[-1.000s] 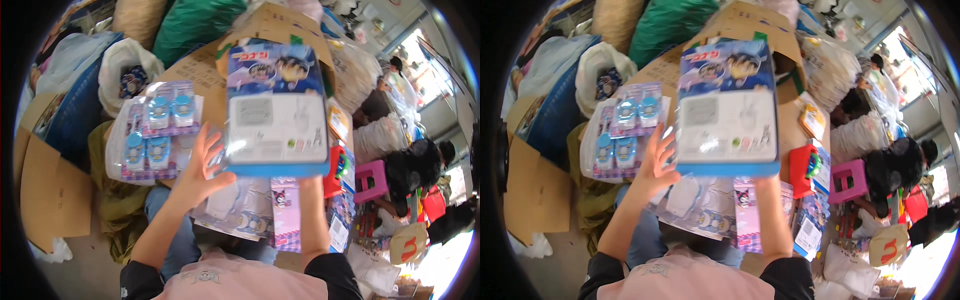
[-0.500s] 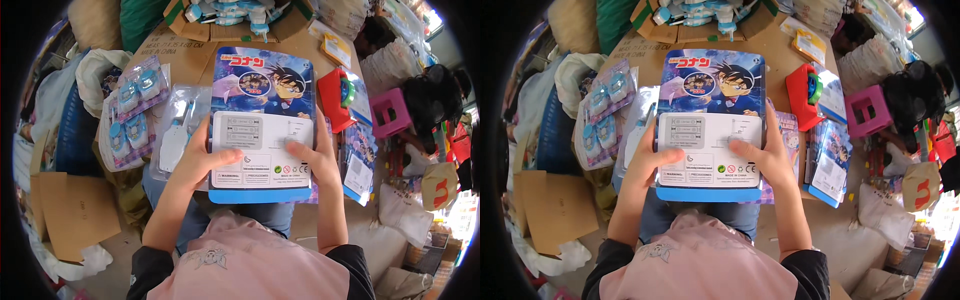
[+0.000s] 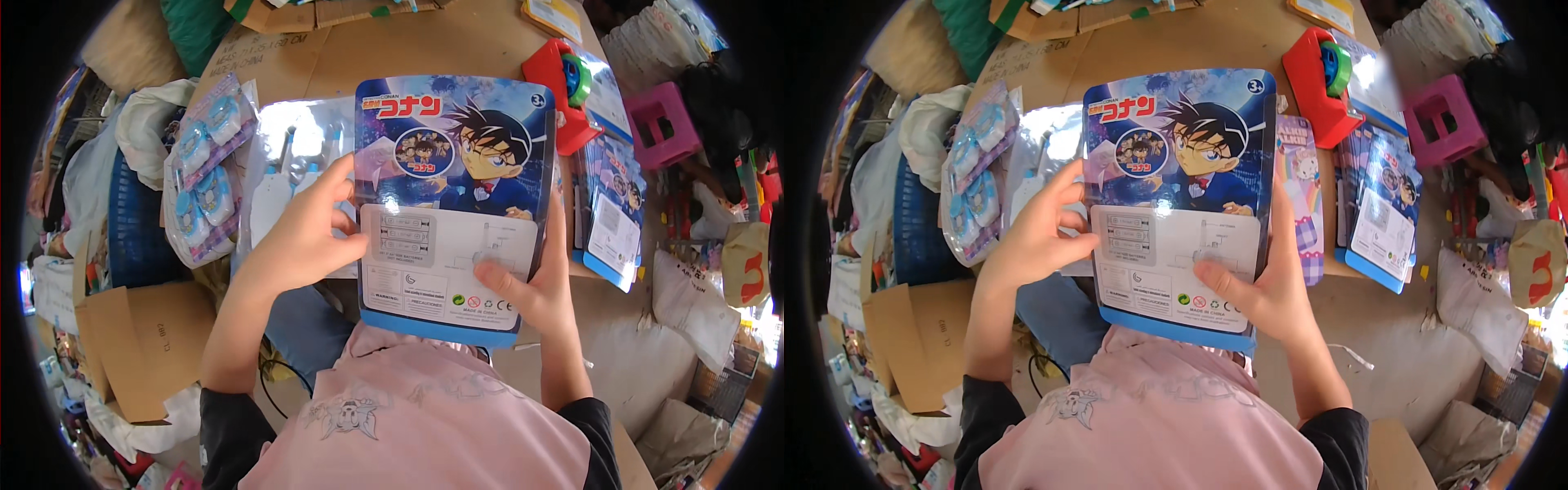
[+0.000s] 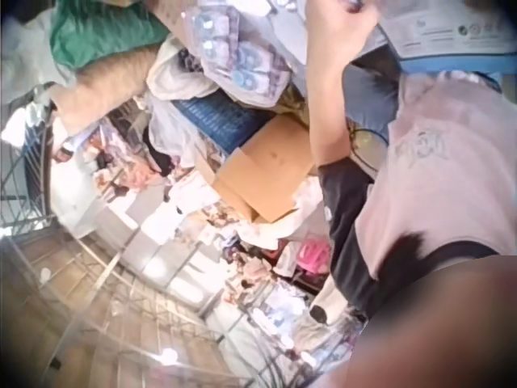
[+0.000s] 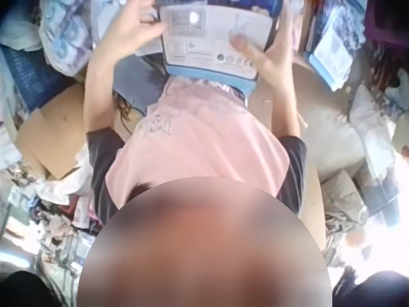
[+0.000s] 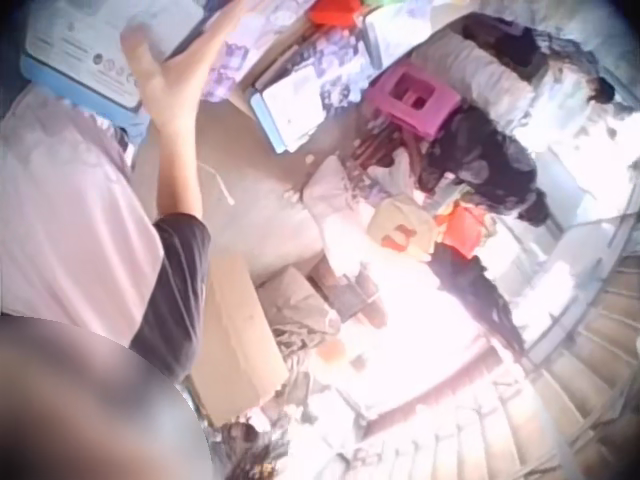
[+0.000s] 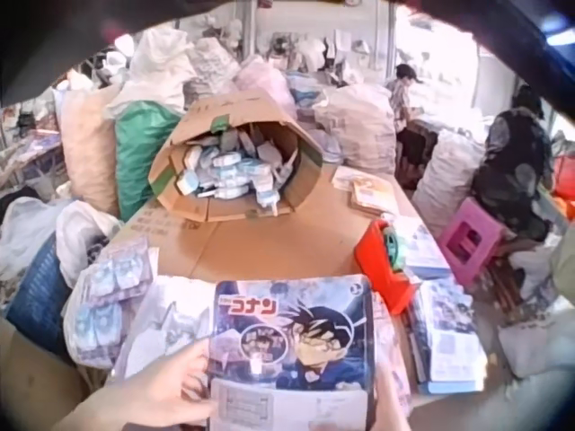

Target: Packing toy walkie-talkies into shipping boxes and applying decorative character stickers to the toys.

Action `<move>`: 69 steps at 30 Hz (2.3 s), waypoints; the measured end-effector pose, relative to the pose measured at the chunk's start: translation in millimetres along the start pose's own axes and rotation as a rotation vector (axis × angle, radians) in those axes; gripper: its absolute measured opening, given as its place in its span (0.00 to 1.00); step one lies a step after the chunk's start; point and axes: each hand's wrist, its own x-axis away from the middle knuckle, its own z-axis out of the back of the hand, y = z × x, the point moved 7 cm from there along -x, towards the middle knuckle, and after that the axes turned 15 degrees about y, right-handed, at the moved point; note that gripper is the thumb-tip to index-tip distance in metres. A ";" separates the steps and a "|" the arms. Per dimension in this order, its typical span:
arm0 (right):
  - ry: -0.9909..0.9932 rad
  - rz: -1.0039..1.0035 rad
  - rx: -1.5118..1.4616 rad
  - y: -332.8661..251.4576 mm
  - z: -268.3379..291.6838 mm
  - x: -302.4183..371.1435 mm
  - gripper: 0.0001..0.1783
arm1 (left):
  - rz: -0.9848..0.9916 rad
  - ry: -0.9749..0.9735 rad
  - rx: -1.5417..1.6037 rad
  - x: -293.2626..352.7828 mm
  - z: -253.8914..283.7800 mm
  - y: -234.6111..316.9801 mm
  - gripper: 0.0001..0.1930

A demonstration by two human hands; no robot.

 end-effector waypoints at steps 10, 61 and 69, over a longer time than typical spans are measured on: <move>0.062 0.072 0.113 7.6 10.9 36.9 0.51 | -0.317 0.394 -0.444 4.7 -23.1 -7.0 0.26; 0.257 0.409 1.238 2.0 33.7 -7.2 0.34 | -0.155 0.396 -0.129 39.2 -15.6 -2.5 0.26; 0.289 0.496 1.248 -3.1 38.9 -6.4 0.33 | -0.134 0.400 -0.127 38.2 -8.8 -8.9 0.26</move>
